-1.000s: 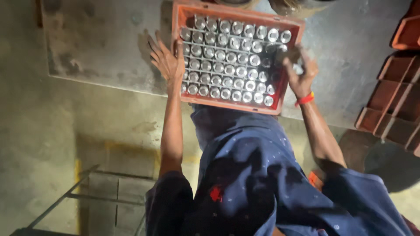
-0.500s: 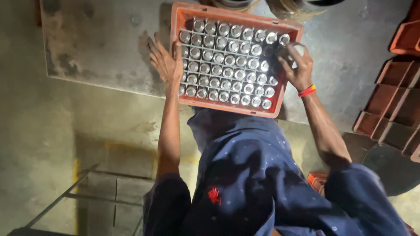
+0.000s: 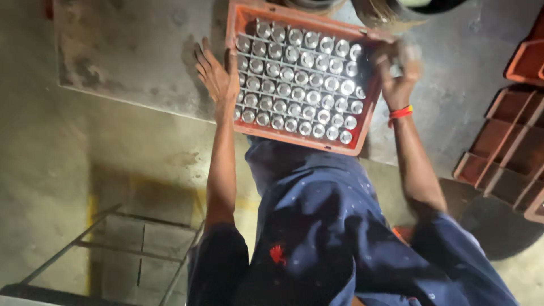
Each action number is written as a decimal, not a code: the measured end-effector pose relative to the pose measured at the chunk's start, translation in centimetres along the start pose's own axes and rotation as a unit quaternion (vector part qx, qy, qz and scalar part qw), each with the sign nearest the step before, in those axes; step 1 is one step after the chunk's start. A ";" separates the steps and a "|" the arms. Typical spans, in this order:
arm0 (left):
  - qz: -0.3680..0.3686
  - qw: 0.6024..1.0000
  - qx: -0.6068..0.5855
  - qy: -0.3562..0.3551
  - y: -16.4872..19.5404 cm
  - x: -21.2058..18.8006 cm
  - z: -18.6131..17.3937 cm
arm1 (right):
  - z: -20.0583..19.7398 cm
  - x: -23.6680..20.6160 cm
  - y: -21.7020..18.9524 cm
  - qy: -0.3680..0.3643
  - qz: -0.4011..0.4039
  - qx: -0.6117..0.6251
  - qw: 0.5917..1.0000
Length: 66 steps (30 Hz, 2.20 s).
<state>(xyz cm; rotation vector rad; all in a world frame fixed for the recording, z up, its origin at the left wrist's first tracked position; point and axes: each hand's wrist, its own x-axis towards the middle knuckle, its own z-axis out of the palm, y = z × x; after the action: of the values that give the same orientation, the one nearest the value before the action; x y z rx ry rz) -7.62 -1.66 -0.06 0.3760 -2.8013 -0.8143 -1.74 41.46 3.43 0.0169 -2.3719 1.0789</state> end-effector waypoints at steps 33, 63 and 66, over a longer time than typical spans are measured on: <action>-0.032 0.999 -0.032 -0.026 -0.6 0.2 0.4 | 6.1 -1.7 -6.5 -0.031 0.023 0.084 0.996; -0.047 0.951 -0.232 -0.198 -0.6 1.9 -1.4 | 5.6 -9.3 -9.6 -0.080 -0.053 0.003 0.995; -0.065 0.951 -0.236 -0.189 -0.5 1.6 -1.5 | 4.1 -10.6 -8.5 -0.026 0.070 0.065 0.995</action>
<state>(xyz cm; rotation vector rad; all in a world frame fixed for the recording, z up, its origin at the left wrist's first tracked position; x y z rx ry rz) -8.66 -3.25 1.11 0.3531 -2.7892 -1.6988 7.37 30.65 2.16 -0.0774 -2.3733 1.3132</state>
